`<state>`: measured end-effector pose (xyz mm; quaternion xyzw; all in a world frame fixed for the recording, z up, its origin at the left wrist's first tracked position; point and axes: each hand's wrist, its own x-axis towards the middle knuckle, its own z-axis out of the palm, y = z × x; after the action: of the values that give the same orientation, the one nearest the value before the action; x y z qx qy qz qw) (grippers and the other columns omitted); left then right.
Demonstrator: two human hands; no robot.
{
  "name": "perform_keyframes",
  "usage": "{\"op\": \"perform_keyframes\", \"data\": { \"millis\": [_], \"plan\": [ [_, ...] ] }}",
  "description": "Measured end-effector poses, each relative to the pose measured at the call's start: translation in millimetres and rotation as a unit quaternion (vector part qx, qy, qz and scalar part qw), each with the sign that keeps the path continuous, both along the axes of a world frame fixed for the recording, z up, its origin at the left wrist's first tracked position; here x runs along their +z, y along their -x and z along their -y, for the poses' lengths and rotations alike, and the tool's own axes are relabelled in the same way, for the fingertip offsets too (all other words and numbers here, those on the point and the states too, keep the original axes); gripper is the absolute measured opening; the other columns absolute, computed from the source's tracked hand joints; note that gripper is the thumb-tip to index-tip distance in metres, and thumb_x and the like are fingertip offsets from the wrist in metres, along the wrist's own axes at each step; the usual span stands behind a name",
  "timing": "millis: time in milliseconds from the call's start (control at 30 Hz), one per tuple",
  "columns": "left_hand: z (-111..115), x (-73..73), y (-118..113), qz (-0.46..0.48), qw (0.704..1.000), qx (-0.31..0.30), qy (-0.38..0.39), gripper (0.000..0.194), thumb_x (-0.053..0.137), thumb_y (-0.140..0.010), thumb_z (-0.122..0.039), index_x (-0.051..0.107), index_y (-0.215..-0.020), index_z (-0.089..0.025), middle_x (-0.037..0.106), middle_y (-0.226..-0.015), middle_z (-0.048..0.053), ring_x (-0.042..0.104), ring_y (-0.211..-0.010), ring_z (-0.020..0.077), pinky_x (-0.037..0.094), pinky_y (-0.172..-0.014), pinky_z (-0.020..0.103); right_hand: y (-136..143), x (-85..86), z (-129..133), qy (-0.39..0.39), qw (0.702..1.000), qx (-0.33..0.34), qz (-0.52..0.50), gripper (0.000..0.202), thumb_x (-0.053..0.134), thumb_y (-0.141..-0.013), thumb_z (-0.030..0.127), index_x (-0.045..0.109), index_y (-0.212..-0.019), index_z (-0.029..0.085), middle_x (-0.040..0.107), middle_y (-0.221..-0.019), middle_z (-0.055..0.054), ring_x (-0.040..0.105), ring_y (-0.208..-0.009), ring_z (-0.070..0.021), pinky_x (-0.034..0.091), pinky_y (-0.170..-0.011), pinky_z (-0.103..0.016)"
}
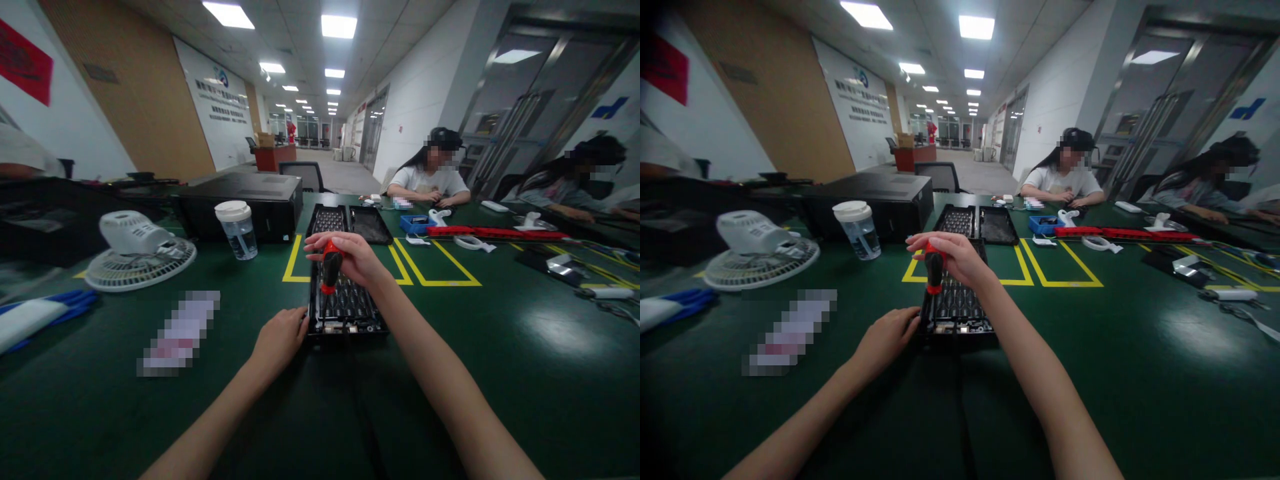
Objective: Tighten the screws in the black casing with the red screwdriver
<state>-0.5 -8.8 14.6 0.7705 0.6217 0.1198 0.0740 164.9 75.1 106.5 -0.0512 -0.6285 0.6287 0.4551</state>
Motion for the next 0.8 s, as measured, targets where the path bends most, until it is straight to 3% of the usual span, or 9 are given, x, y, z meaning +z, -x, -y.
{"op": "perform_keyframes", "data": {
  "millis": [200,400,567,700,800],
  "plan": [
    [-0.3,-2.3,0.2,-0.006,1.000,0.008,-0.003,0.035,0.034,-0.090,-0.034,0.056,-0.114,-0.023,0.066,-0.103,0.007,0.060,-0.090,0.0188,0.046,-0.074,0.029,6.8,-2.5,5.3,0.032,0.998,0.042,-0.032,0.027,0.059,-0.075,0.039,0.057,-0.066,0.014,0.062,-0.109,-0.010,0.060,-0.101,-0.0208,0.044,-0.091,-0.044],
    [0.3,-0.7,-1.1,-0.009,1.000,0.001,-0.002,0.035,0.033,-0.090,-0.033,0.057,-0.113,-0.022,0.066,-0.104,0.007,0.060,-0.095,0.0187,0.045,-0.079,0.029,8.3,-4.1,8.8,0.079,0.990,0.116,-0.013,0.029,0.056,-0.071,0.043,0.048,-0.066,0.016,0.067,-0.095,-0.009,0.067,-0.082,-0.0266,0.047,-0.081,-0.051],
    [0.2,1.1,-2.3,-0.014,1.000,0.004,0.005,0.036,0.032,-0.090,-0.034,0.057,-0.113,-0.021,0.066,-0.105,0.007,0.060,-0.096,0.0187,0.045,-0.080,0.029,7.9,-8.4,5.7,0.062,0.990,0.122,0.009,0.027,0.051,-0.071,0.043,0.047,-0.070,0.016,0.068,-0.083,-0.007,0.066,-0.061,-0.0215,0.051,-0.059,-0.039],
    [-0.1,0.2,-2.8,-0.019,1.000,0.009,0.009,0.036,0.032,-0.090,-0.033,0.056,-0.115,-0.022,0.066,-0.106,0.007,0.060,-0.096,0.0179,0.045,-0.080,0.028,10.7,-11.5,5.8,0.048,0.995,0.090,0.007,0.024,0.046,-0.075,0.041,0.047,-0.073,0.017,0.058,-0.061,0.001,0.052,-0.041,-0.0121,0.043,-0.043,-0.027],
    [-0.1,-1.3,-2.2,-0.019,1.000,0.006,0.004,0.036,0.033,-0.090,-0.033,0.056,-0.115,-0.021,0.066,-0.106,0.007,0.060,-0.096,0.0182,0.045,-0.080,0.028,12.7,-12.1,6.8,0.037,0.996,0.084,-0.003,0.021,0.045,-0.078,0.038,0.048,-0.076,0.018,0.051,-0.055,0.005,0.046,-0.038,-0.0090,0.039,-0.041,-0.023]
  ]
}}
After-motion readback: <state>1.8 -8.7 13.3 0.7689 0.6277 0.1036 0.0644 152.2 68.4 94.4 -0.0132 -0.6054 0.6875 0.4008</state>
